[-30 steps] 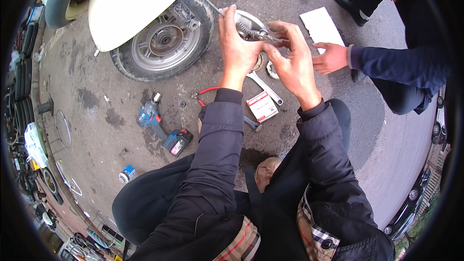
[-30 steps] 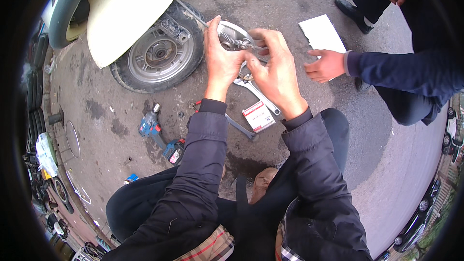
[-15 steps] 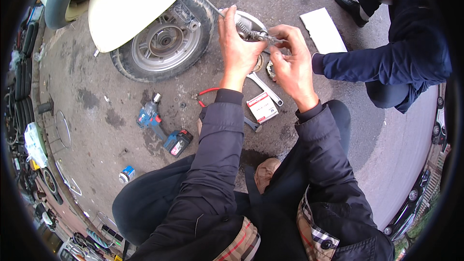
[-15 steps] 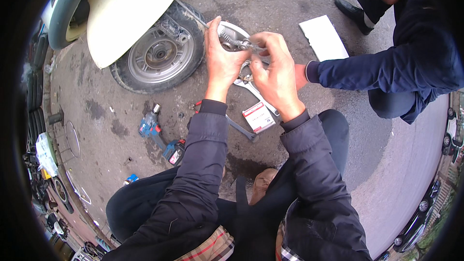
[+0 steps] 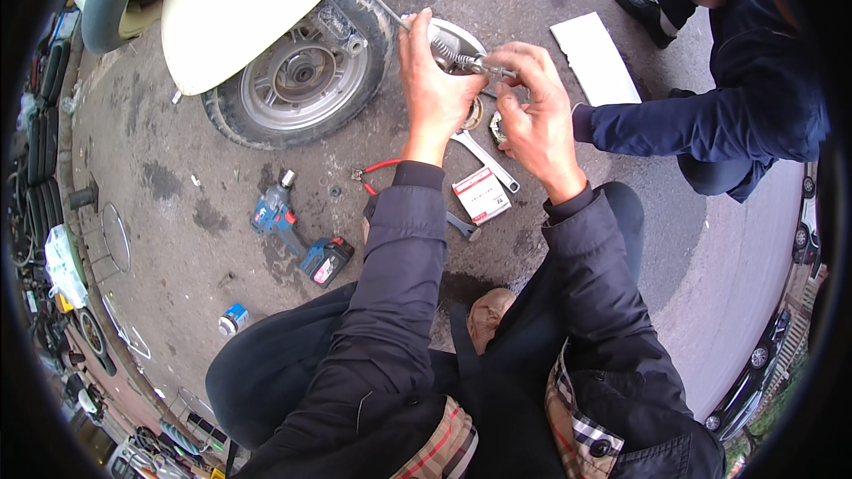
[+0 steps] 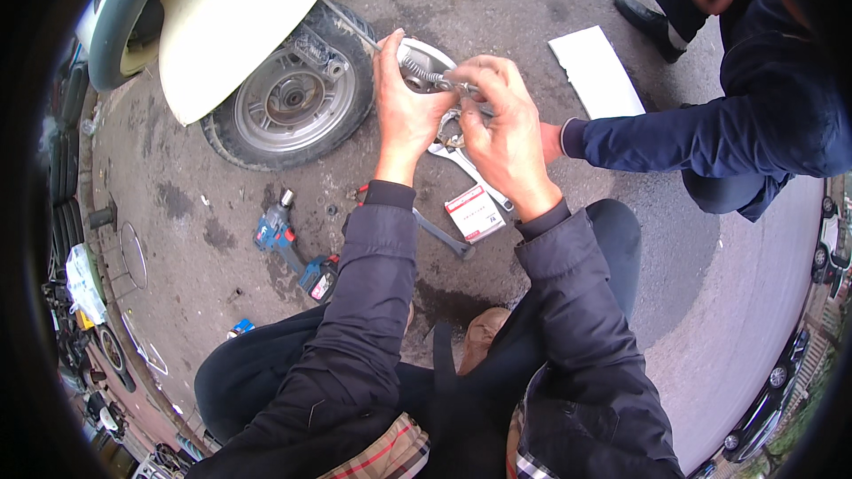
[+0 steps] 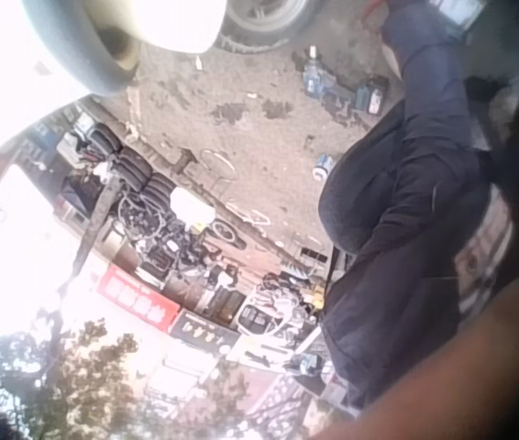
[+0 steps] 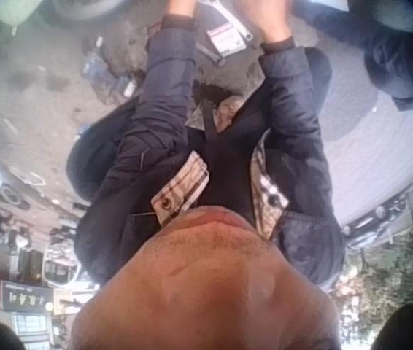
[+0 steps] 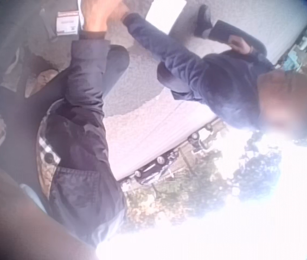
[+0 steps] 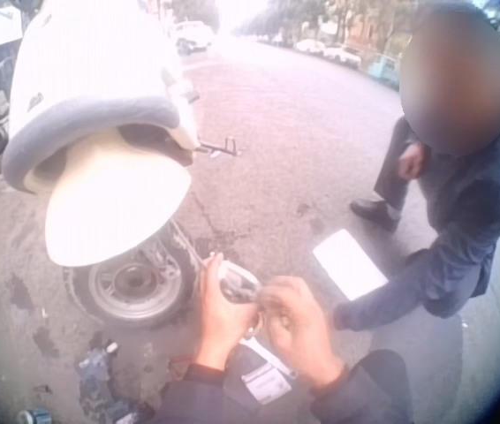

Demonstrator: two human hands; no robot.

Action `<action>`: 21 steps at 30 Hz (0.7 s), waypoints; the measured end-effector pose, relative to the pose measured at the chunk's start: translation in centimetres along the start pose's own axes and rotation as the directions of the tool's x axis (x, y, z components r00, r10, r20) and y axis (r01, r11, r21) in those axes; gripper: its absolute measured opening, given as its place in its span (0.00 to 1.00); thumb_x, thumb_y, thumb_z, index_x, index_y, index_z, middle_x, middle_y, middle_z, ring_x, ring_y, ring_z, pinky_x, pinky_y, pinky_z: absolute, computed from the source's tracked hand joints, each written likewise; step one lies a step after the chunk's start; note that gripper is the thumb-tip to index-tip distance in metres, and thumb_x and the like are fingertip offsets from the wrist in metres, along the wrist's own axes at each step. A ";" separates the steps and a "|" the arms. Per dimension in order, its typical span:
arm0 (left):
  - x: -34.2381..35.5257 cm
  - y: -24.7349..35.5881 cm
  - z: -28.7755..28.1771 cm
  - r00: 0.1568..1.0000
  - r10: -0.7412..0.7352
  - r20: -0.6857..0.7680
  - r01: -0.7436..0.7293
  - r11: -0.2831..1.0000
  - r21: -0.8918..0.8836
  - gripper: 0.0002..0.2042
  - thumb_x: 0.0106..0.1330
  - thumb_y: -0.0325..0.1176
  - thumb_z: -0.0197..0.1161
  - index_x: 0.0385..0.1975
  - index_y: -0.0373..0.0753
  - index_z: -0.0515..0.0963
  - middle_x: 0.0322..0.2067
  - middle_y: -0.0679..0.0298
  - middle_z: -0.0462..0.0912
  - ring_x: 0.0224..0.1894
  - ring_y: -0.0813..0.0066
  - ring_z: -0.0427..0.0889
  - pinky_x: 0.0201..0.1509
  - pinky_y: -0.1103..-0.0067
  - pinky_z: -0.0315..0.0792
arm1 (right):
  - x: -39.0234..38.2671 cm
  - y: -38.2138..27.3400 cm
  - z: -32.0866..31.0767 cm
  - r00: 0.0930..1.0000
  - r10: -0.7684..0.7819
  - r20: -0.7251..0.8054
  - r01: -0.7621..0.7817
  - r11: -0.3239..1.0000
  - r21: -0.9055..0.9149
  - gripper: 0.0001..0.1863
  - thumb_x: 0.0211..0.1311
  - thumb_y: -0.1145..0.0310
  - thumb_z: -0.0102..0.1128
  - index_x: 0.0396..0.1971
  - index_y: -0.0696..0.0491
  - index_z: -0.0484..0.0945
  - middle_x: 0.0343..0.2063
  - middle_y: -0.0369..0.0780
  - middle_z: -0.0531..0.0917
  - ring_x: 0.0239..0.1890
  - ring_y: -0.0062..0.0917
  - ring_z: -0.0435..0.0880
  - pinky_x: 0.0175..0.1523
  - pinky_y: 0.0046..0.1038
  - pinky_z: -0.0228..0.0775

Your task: The person retrieves brake parts from a cluttered storage area, then sits on the ground to assemble brake shoes and springs into a drum brake assembly for a scooter. The person uses a wrench to adjust components and fits the brake shoes into the drum.

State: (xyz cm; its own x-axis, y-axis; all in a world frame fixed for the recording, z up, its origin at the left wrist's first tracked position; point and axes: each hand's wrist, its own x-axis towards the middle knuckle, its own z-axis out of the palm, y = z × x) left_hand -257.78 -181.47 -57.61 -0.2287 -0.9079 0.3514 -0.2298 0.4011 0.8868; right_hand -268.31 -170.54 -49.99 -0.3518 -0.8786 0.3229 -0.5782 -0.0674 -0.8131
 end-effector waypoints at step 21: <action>0.0 0.3 -0.1 1.000 -0.004 0.003 0.004 0.998 -0.067 0.52 0.40 0.30 0.84 0.72 0.35 0.64 0.65 0.42 0.70 0.68 0.40 0.72 0.71 0.56 0.69 | -0.1 -0.1 0.2 0.959 0.281 0.030 -0.283 0.956 0.077 0.15 0.69 0.73 0.68 0.52 0.60 0.80 0.49 0.43 0.82 0.49 0.27 0.84 0.50 0.29 0.78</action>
State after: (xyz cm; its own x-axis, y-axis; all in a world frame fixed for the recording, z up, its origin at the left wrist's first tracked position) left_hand -257.75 -181.33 -57.28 -0.2310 -0.9090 0.3468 -0.1670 0.3882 0.9063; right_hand -268.06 -170.50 -50.01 -0.4783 -0.8757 0.0666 -0.3964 0.1476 -0.9061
